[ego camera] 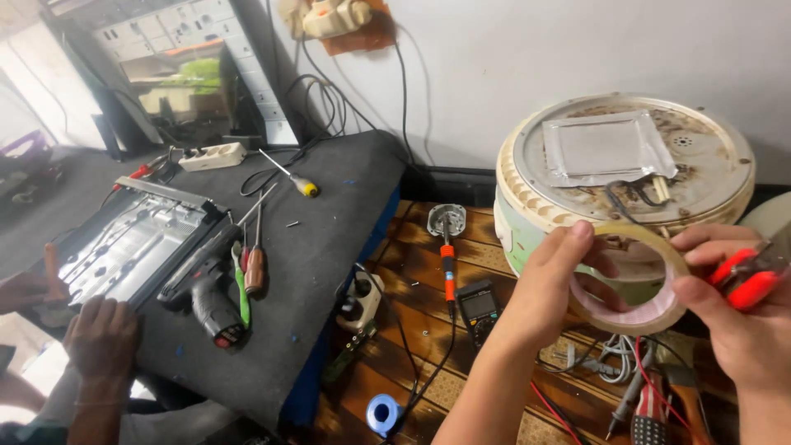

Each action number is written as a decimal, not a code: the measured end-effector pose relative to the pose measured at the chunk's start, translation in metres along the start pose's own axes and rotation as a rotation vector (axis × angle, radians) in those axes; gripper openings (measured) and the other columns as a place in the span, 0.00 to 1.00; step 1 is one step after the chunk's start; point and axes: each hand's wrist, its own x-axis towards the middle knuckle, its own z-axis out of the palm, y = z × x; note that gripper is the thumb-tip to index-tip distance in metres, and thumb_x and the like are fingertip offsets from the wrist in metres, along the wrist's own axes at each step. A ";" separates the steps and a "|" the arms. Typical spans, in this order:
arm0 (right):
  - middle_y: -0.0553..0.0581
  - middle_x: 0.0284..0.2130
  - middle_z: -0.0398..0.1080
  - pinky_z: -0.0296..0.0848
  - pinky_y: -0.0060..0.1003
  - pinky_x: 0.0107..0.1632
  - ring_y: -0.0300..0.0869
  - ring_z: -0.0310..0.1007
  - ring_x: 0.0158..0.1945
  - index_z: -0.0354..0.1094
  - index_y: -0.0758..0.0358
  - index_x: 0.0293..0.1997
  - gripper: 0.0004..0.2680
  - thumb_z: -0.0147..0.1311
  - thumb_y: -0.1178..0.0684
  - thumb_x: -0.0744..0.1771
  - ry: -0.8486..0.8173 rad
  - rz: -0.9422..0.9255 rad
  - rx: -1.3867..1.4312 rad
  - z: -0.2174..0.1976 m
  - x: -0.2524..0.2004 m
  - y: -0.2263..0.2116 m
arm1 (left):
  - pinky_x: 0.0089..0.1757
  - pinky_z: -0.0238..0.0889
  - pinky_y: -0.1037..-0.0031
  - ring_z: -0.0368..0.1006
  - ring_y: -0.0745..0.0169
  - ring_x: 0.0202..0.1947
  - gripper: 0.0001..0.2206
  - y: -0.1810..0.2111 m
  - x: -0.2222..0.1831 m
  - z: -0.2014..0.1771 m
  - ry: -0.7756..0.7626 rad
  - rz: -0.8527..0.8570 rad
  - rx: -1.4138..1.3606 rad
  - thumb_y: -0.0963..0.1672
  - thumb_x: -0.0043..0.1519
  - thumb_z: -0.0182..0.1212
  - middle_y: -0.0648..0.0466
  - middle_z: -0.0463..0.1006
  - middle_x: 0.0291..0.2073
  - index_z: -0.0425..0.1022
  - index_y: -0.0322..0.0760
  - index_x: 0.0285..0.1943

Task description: Repairing a rice cooker using various tools like a brush, tape, and pliers to clean and fix wiring.

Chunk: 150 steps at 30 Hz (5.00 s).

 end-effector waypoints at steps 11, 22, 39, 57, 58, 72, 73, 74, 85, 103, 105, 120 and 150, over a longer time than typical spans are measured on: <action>0.65 0.56 0.60 0.60 0.46 0.78 0.51 0.61 0.63 0.57 0.67 0.53 0.15 0.46 0.41 0.76 0.138 -0.032 -0.046 -0.005 -0.027 0.080 | 0.29 0.72 0.69 0.77 0.52 0.26 0.27 -0.013 0.002 -0.003 -0.091 0.080 0.098 0.55 0.81 0.44 0.40 0.80 0.34 0.76 0.25 0.51; 0.76 0.46 0.67 0.69 0.50 0.65 0.59 0.68 0.52 0.61 0.78 0.46 0.18 0.45 0.44 0.74 0.314 -0.205 -0.105 0.032 -0.010 -0.013 | 0.21 0.64 0.80 0.74 0.61 0.19 0.24 -0.004 0.001 0.003 -0.003 -0.079 0.059 0.56 0.75 0.45 0.53 0.76 0.32 0.73 0.33 0.45; 0.59 0.32 0.64 0.65 0.36 0.46 0.44 0.66 0.36 0.59 0.61 0.30 0.13 0.54 0.44 0.69 0.424 -0.272 -0.075 0.033 -0.002 -0.014 | 0.18 0.74 0.62 0.77 0.41 0.19 0.31 -0.016 0.008 0.008 0.017 -0.045 -0.053 0.57 0.69 0.46 0.36 0.72 0.32 0.71 0.20 0.47; 0.57 0.35 0.64 0.67 0.35 0.46 0.42 0.67 0.37 0.66 0.58 0.36 0.11 0.51 0.42 0.69 0.336 -0.294 -0.076 0.034 -0.003 -0.025 | 0.16 0.73 0.68 0.78 0.44 0.19 0.34 -0.014 0.009 0.000 -0.057 0.009 -0.068 0.60 0.68 0.43 0.37 0.71 0.32 0.71 0.20 0.45; 0.57 0.35 0.63 0.67 0.36 0.46 0.42 0.67 0.37 0.65 0.58 0.36 0.10 0.52 0.43 0.69 0.359 -0.293 -0.078 0.035 -0.004 -0.026 | 0.16 0.73 0.68 0.78 0.44 0.18 0.34 -0.015 0.008 -0.001 -0.053 0.019 -0.067 0.60 0.67 0.43 0.37 0.71 0.32 0.71 0.19 0.45; 0.71 0.48 0.65 0.66 0.44 0.61 0.53 0.66 0.54 0.67 0.74 0.50 0.16 0.45 0.45 0.72 0.330 -0.167 -0.120 0.034 -0.013 -0.020 | 0.21 0.67 0.71 0.74 0.50 0.20 0.23 0.009 -0.007 0.014 0.037 0.098 0.098 0.55 0.68 0.47 0.46 0.73 0.33 0.69 0.30 0.49; 0.71 0.51 0.64 0.66 0.43 0.62 0.53 0.67 0.55 0.67 0.73 0.51 0.16 0.47 0.45 0.72 0.333 -0.128 -0.080 0.034 -0.014 -0.017 | 0.20 0.68 0.71 0.74 0.49 0.21 0.26 0.009 -0.007 0.012 0.031 0.067 0.101 0.57 0.67 0.48 0.45 0.73 0.34 0.68 0.28 0.50; 0.71 0.51 0.64 0.66 0.43 0.62 0.53 0.67 0.55 0.67 0.73 0.51 0.16 0.47 0.45 0.72 0.317 -0.126 -0.060 0.033 -0.014 -0.015 | 0.20 0.68 0.71 0.74 0.49 0.21 0.26 0.003 -0.005 0.010 0.054 0.074 0.105 0.57 0.67 0.48 0.45 0.73 0.34 0.68 0.28 0.50; 0.50 0.52 0.67 0.64 0.26 0.40 0.35 0.66 0.41 0.62 0.55 0.58 0.08 0.43 0.44 0.82 0.333 0.335 -0.129 0.012 -0.021 0.010 | 0.40 0.66 0.76 0.69 0.64 0.44 0.39 0.053 -0.038 0.044 0.232 0.026 0.503 0.61 0.40 0.56 0.49 0.75 0.47 0.68 0.35 0.57; 0.45 0.62 0.56 0.73 0.37 0.74 0.36 0.61 0.66 0.61 0.31 0.49 0.02 0.48 0.38 0.76 0.115 -0.040 0.291 -0.018 -0.036 0.082 | 0.24 0.62 0.74 0.72 0.61 0.21 0.26 0.008 -0.019 0.034 0.111 -0.018 0.197 0.57 0.66 0.49 0.52 0.75 0.37 0.64 0.31 0.57; 0.47 0.62 0.57 0.74 0.37 0.71 0.38 0.64 0.62 0.60 0.36 0.51 0.06 0.49 0.36 0.74 0.147 0.014 0.289 -0.012 -0.034 0.068 | 0.24 0.63 0.73 0.72 0.58 0.21 0.26 0.004 -0.018 0.033 0.103 0.000 0.165 0.57 0.67 0.49 0.51 0.74 0.37 0.64 0.30 0.55; 0.57 0.59 0.59 0.72 0.42 0.71 0.46 0.67 0.63 0.52 0.51 0.61 0.20 0.45 0.27 0.74 0.272 0.241 0.303 0.012 -0.028 0.033 | 0.21 0.61 0.73 0.71 0.57 0.18 0.23 -0.007 -0.012 0.035 0.138 -0.011 0.131 0.56 0.69 0.49 0.52 0.73 0.36 0.65 0.32 0.51; 0.55 0.60 0.57 0.66 0.36 0.70 0.41 0.62 0.60 0.51 0.61 0.66 0.20 0.38 0.32 0.77 0.203 0.177 0.131 0.007 -0.035 0.038 | 0.20 0.60 0.73 0.71 0.57 0.18 0.24 -0.009 -0.011 0.034 0.125 0.014 0.123 0.57 0.69 0.48 0.52 0.72 0.36 0.66 0.32 0.49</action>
